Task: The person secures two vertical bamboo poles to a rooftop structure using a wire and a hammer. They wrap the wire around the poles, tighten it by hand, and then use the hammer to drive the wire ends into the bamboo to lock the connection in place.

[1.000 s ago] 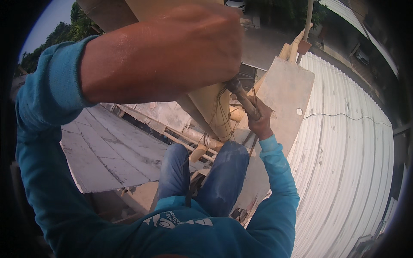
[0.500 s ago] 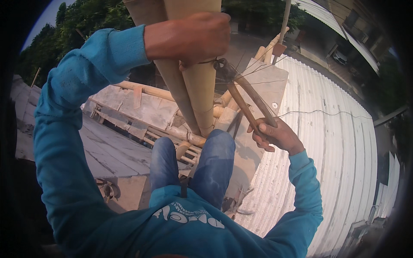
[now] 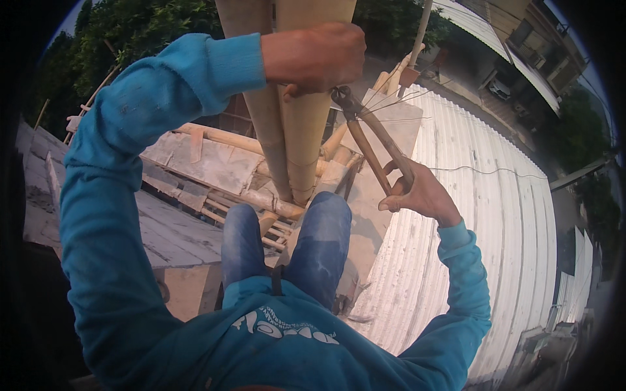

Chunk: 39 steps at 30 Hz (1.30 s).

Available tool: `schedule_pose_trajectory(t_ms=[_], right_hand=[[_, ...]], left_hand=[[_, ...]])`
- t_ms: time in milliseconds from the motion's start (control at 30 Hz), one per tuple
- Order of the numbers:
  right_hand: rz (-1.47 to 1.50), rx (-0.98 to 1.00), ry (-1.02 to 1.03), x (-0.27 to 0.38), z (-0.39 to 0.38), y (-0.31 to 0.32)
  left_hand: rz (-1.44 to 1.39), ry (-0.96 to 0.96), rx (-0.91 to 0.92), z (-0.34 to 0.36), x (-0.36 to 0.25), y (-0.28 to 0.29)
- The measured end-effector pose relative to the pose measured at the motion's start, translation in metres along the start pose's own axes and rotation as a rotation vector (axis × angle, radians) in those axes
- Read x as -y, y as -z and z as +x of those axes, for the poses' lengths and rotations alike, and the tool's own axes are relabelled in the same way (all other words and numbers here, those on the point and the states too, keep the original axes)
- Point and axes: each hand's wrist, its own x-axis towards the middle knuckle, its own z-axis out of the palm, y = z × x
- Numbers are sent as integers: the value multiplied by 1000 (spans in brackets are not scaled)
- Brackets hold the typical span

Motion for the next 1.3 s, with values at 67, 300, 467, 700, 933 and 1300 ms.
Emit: schedule_pose_trajectory(t_ms=[67, 300, 467, 700, 933, 1300], right_hand=[[-94, -131, 21, 0, -5, 0], [-660, -775, 429, -22, -3, -13], [-1115, -1150, 471, -32, 19, -12], [-1044, -1111, 645, -55, 50, 11], [-612, -748, 450, -54, 45, -7], [-490, -768, 506, -72, 58, -19]], left_hand=[[-2, 20, 14, 1, -1, 3], [40, 38, 59, 6, -3, -3], [23, 31, 84, 10, -3, -3], [39, 56, -53, 1, -3, -3], [161, 188, -338, 0, -13, -28], [-77, 573, -975, -64, -39, -41]])
